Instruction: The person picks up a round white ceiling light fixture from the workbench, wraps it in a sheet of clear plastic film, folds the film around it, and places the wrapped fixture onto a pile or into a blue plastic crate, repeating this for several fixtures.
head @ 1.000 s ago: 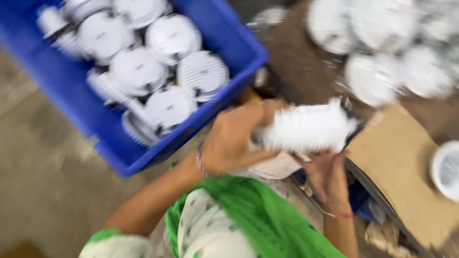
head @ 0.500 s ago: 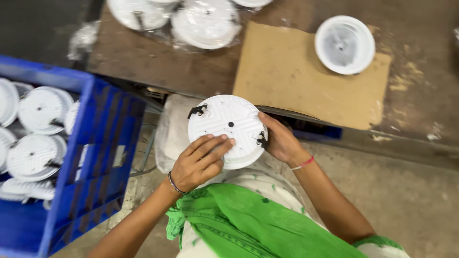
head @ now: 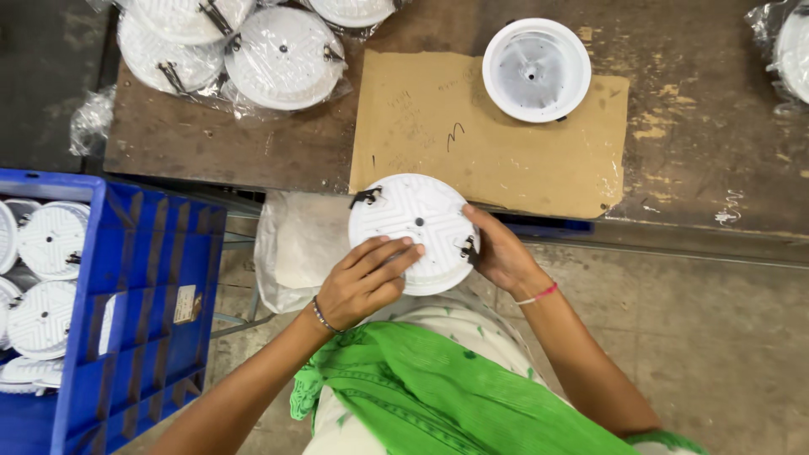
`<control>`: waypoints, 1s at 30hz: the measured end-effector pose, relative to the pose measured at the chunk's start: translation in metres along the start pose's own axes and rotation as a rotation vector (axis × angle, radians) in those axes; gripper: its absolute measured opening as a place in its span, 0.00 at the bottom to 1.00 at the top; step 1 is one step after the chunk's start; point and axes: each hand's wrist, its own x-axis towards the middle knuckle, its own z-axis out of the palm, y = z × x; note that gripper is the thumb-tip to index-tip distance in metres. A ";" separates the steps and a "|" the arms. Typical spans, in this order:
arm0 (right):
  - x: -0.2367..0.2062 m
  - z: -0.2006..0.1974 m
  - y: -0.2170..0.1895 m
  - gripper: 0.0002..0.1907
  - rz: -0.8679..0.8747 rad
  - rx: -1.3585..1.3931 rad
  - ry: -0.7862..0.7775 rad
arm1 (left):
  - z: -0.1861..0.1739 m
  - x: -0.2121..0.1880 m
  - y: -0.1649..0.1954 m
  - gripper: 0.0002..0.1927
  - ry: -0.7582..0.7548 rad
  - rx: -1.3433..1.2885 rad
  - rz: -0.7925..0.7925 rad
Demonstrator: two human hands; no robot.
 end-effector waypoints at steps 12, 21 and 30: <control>-0.015 -0.071 -0.004 0.28 -0.100 0.014 0.134 | 0.023 0.066 0.003 0.14 0.049 -0.291 -0.139; -0.020 -0.071 -0.014 0.44 -0.209 0.066 -0.071 | 0.045 0.063 -0.011 0.24 0.403 -1.269 -1.191; -0.018 -0.053 -0.006 0.33 -0.187 -0.016 -0.068 | 0.068 0.040 -0.019 0.20 0.685 -1.490 -1.412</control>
